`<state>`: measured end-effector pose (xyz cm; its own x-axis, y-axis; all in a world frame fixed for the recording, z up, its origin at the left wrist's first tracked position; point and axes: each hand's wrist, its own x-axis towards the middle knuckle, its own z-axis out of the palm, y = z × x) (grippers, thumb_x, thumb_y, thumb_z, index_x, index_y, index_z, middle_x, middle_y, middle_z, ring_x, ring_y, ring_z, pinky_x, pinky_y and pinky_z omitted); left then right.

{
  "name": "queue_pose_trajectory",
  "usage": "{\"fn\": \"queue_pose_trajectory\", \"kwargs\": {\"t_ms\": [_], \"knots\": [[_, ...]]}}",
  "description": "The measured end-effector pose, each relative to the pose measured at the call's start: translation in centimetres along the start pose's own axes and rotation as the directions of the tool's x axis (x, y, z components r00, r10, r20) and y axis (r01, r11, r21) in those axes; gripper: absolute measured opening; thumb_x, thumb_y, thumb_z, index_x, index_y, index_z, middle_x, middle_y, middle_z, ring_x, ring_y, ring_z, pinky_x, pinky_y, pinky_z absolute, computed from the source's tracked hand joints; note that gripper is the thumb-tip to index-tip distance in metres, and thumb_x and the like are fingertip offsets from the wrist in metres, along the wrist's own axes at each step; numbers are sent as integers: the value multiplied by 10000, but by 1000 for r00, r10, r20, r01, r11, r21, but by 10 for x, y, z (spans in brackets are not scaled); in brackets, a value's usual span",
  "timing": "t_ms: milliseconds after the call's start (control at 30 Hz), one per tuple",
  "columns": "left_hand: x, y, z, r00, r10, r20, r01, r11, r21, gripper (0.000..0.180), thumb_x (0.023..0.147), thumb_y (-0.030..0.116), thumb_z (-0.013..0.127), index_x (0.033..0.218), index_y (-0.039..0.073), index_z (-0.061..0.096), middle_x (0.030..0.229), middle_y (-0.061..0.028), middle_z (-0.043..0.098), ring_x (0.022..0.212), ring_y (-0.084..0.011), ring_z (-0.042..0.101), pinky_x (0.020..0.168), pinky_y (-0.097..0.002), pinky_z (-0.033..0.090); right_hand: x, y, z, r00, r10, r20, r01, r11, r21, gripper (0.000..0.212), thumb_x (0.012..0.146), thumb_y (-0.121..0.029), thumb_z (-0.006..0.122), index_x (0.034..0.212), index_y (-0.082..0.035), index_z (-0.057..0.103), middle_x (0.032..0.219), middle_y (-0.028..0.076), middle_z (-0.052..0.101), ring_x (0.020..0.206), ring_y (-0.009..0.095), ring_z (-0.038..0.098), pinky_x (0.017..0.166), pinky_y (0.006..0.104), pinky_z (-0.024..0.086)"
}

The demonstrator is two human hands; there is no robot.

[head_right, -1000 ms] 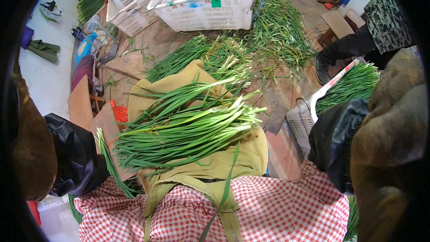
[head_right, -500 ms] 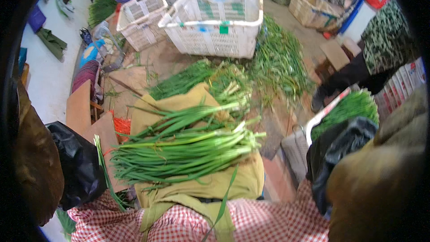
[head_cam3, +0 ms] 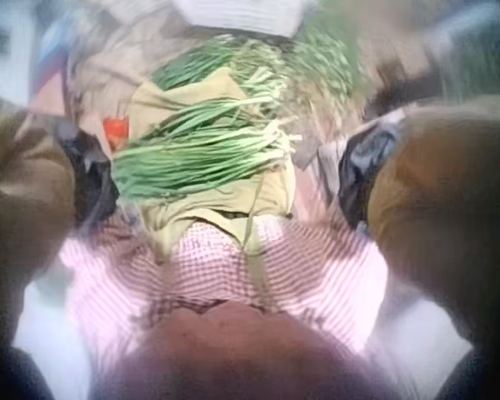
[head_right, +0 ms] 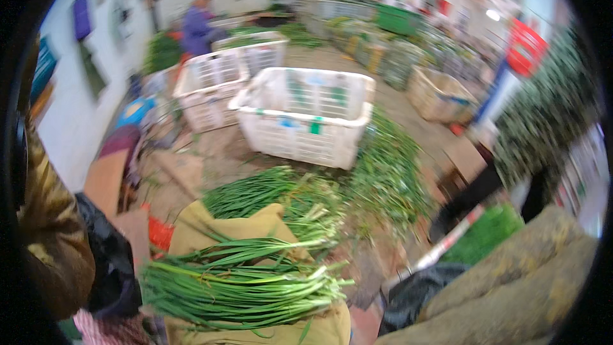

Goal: The person gathers bundles of green onions, removes damaged leaves by hand, and organizes them into neat stacks on their lap.

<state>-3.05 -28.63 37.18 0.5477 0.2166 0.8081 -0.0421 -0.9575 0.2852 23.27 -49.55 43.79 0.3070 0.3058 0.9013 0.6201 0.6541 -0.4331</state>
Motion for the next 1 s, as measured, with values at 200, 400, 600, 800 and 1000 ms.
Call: {"fn": "queue_pose_trajectory", "kwargs": {"t_ms": [200,400,600,800,1000], "knots": [[15,17,-13,998,51,-35,-48,995,86,528,861,167,596,1338,21,422,1344,-146,470,1245,-232,446,1035,-371,349,14,-3,18,997,-71,6,69,984,161,267,936,-239,496,981,20,546,705,87,556,497,99,469,424,204,345],[46,13,-15,992,95,-79,-88,992,90,536,854,160,604,1338,21,421,1343,-147,472,1243,-233,448,1034,-371,351,-11,85,27,950,303,75,-272,920,-281,341,938,-118,494,1269,-37,507,781,69,627,585,83,528,501,209,416],[88,-61,31,990,75,-116,-71,997,35,543,848,152,613,1338,21,419,1341,-149,473,1242,-234,451,1033,-371,354,-69,265,-26,654,716,242,-314,549,-774,239,834,-184,638,1046,-74,645,1074,113,630,926,255,620,831,332,482],[26,-217,66,905,-417,78,412,908,80,527,850,220,642,1321,75,458,1268,-143,526,1185,-228,493,996,-353,394,-28,430,-51,707,648,282,45,357,-933,632,709,-266,738,1271,-115,491,1301,146,503,1131,316,530,944,368,441],[3,-318,187,542,-749,381,837,520,-169,560,902,279,590,1369,48,386,1337,-147,459,1228,-222,440,1001,-361,381,10,523,-57,563,750,347,284,218,-934,785,657,-332,763,1334,-130,420,1281,143,517,1120,327,536,949,404,427]]}}
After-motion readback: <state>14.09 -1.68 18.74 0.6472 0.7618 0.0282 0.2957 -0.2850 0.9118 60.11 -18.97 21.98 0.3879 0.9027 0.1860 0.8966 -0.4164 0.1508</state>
